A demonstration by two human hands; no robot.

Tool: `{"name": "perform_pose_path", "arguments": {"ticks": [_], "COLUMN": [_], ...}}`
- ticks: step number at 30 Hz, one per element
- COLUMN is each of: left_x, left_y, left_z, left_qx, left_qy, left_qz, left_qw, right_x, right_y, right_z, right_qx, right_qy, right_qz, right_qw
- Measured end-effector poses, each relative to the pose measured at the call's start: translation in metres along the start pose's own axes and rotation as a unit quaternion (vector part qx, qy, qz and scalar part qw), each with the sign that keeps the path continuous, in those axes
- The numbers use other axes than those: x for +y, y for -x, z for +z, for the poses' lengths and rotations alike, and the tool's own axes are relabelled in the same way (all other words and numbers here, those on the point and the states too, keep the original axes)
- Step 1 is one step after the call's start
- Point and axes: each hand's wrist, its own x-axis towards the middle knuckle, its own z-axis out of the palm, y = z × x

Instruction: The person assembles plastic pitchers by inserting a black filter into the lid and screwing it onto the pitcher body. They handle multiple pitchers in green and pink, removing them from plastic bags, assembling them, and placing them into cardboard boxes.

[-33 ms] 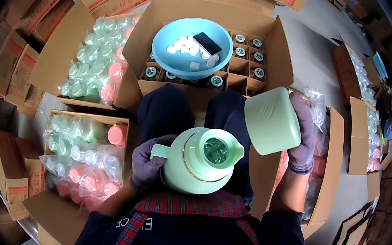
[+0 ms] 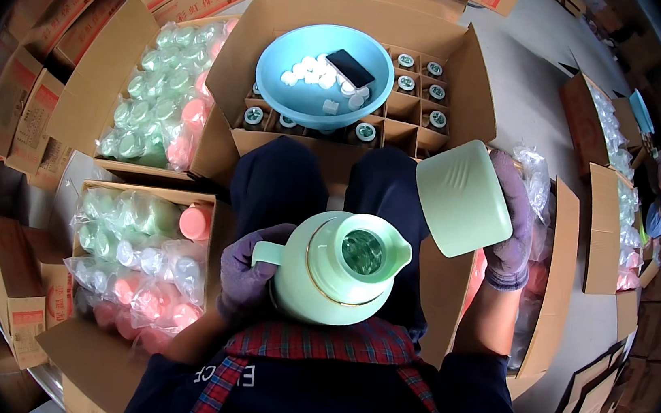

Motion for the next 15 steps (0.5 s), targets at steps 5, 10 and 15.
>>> {"name": "perform_pose_path", "arguments": {"ticks": [5, 10, 15], "left_x": [-0.008, -0.006, 0.003], "left_y": [0.002, -0.028, -0.072], "left_z": [-0.010, -0.002, -0.020], "left_qx": [0.007, -0.085, -0.169], "left_qy": [0.011, 0.038, -0.187], "left_qz": [0.010, 0.107, 0.165], "left_qw": [1.000, 0.990, 0.954], "right_x": [0.014, 0.048, 0.063], "right_y": [-0.015, -0.049, -0.104], "right_z": [0.006, 0.042, 0.077], "right_qx": [0.009, -0.134, -0.343], "right_qy": [0.029, 0.006, 0.165], "right_qz": [0.030, 0.274, 0.165], "right_qw": [0.999, 0.952, 0.910]}}
